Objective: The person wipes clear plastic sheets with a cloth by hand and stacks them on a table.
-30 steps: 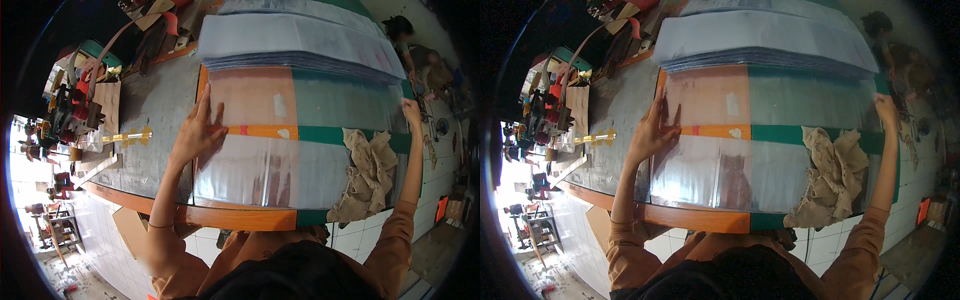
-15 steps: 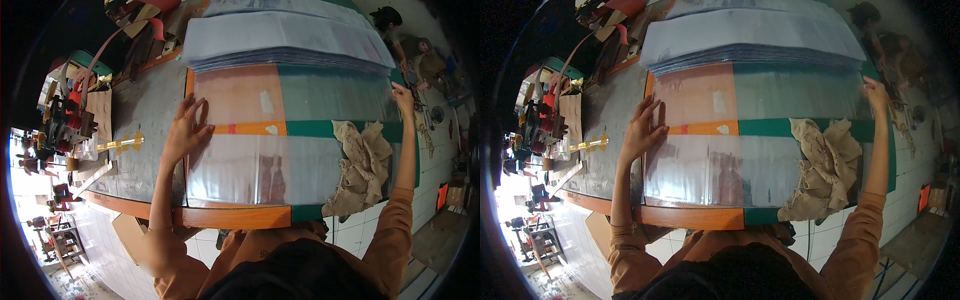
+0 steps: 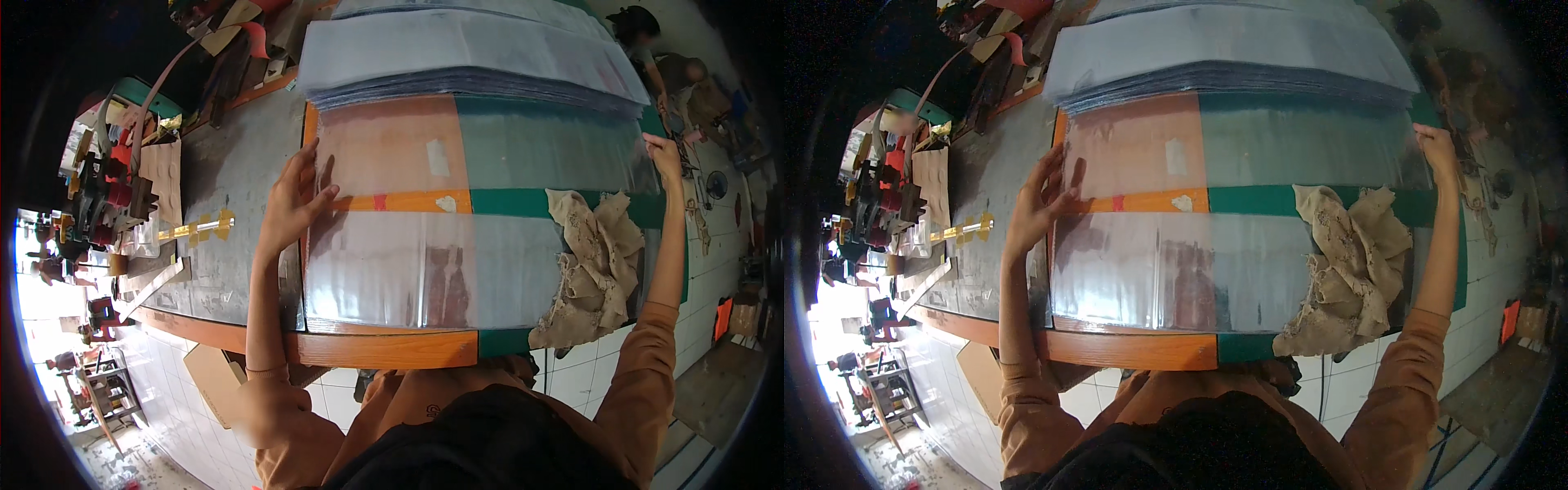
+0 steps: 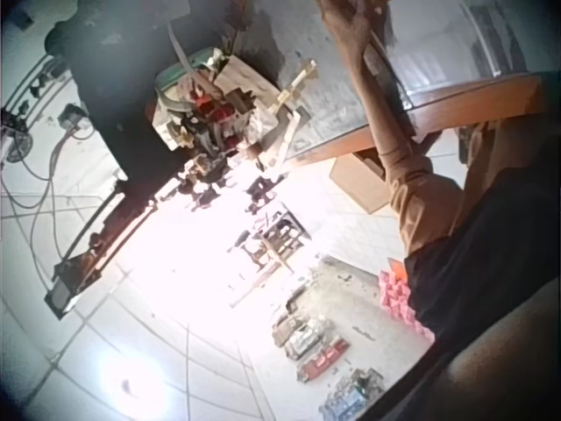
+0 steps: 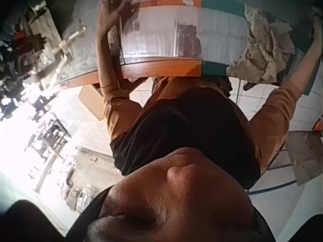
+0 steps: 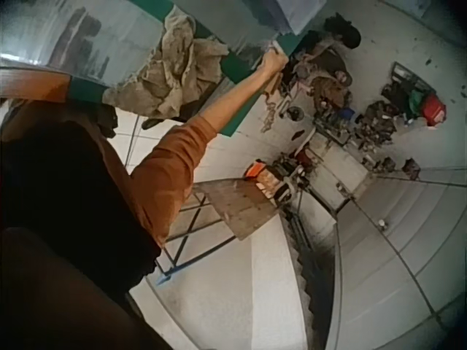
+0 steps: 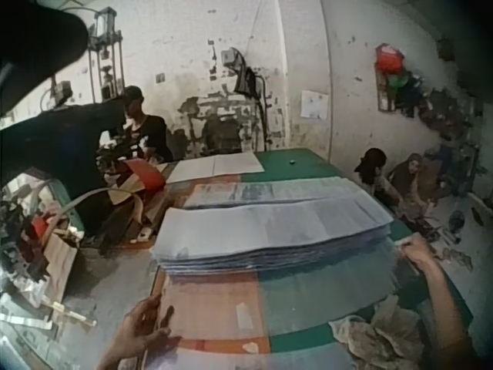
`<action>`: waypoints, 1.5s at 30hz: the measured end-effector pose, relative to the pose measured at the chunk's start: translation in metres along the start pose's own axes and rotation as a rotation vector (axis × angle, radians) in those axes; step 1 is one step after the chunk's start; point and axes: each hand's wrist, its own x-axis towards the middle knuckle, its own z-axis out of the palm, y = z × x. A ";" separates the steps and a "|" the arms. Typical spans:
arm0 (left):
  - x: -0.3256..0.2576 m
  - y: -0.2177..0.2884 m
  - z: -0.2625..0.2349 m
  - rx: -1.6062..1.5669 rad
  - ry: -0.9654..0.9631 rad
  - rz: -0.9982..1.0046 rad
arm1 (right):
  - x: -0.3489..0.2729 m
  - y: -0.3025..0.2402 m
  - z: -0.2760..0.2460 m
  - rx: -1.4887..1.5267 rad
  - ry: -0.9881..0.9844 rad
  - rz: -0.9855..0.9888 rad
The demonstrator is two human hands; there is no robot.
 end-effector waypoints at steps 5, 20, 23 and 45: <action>-0.003 0.001 -0.001 0.089 0.041 0.072 | -0.017 -0.010 0.004 -0.189 0.144 -0.132; -0.133 0.044 0.017 0.732 -0.319 0.155 | -0.280 -0.105 0.089 -0.355 0.237 -0.537; -0.135 0.045 0.019 0.794 -0.281 0.131 | -0.282 -0.136 0.098 -0.075 0.328 -0.542; -0.121 0.051 0.035 0.906 -0.125 -0.137 | -0.276 -0.091 0.085 -0.537 0.231 -0.481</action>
